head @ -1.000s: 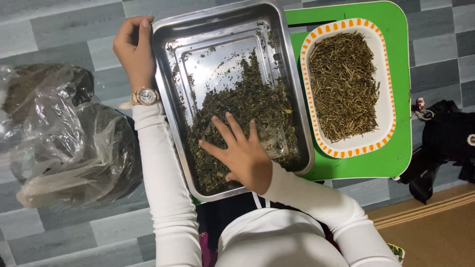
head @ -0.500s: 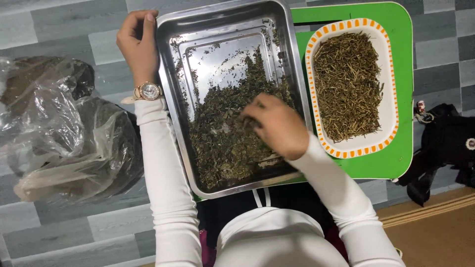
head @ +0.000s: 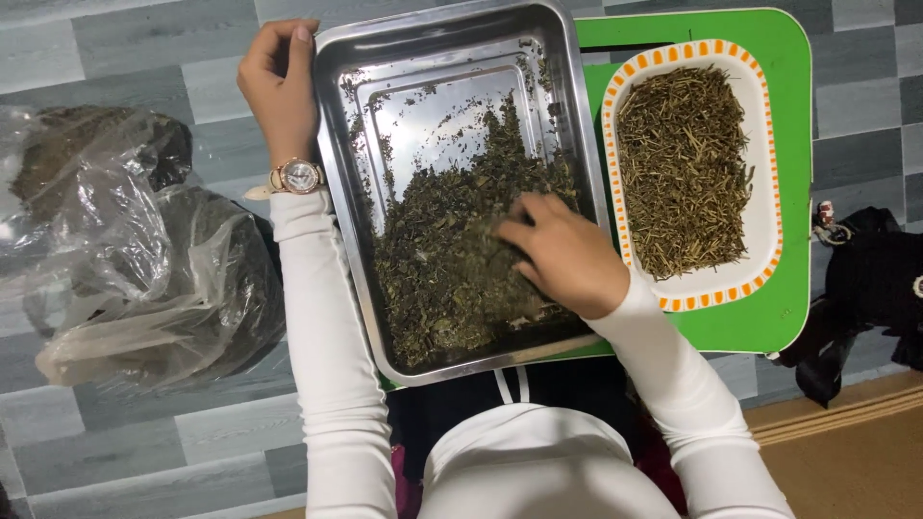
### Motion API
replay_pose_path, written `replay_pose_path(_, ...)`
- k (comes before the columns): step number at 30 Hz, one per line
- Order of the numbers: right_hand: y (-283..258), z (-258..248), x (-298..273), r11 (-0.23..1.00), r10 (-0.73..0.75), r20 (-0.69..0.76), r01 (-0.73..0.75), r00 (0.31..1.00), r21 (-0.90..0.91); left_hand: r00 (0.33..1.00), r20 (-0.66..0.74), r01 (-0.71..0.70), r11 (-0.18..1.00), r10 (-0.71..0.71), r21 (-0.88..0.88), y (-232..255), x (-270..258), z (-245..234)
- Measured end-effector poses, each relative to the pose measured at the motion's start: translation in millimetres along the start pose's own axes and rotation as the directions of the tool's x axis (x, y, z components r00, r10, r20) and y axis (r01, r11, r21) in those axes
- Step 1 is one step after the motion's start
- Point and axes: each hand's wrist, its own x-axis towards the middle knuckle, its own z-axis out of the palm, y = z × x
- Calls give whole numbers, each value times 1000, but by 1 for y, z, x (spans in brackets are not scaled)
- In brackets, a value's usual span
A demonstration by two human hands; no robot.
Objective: Manually sorting dried tea leaves and stems from a metal tray into a plastic tray.
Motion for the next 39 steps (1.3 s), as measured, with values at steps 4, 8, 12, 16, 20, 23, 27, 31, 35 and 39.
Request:
replay_pose_path(4, 13, 13, -17, 998, -66, 114, 67, 991, -6, 1000, -3, -15, 1000, 15, -1, -1, -1, 0)
replay_pose_path(8, 22, 17, -27, 998, -68, 61, 67, 996, 19, 1000, 0, -4, 1000, 4, -10, 5, 0, 0)
replay_pose_path(12, 15, 7, -32, 1000, 4, -59, -4, 998, 10, 1000, -11, 21, 1000, -21, -9, 4, 0, 1)
replay_pose_path(16, 15, 9, -36, 999, -40, -213, 32, 976, -41, 999, -9, 41, 999, -41, -8, 4, 0, 1)
replay_pose_path(20, 17, 9, -35, 992, -124, -303, 121, 945, -28, 996, -77, -37, 995, 44, 88, -58, 1, 1)
replay_pose_path(23, -4, -11, -32, 967, -218, -423, 252, 879, 25, 969, -155, 186, 980, -195, -70, -155, -6, 35)
replay_pose_path(27, 13, -13, -11, 926, -376, -459, 346, 805, -152, 963, -140, 189, 949, -229, -254, -106, -4, 37)
replay_pose_path(31, 42, -7, 37, 935, -75, -245, -17, 966, -355, 959, -63, 272, 961, -275, -50, -33, -3, 14)
replay_pose_path(35, 32, -12, 57, 997, 35, -202, -47, 979, -54, 940, -17, 339, 940, -340, -29, 2, -7, 3)
replay_pose_path(39, 18, 5, 68, 990, 129, -61, -125, 990, 60, 945, -3, 327, 945, -327, -21, 5, -6, 1)
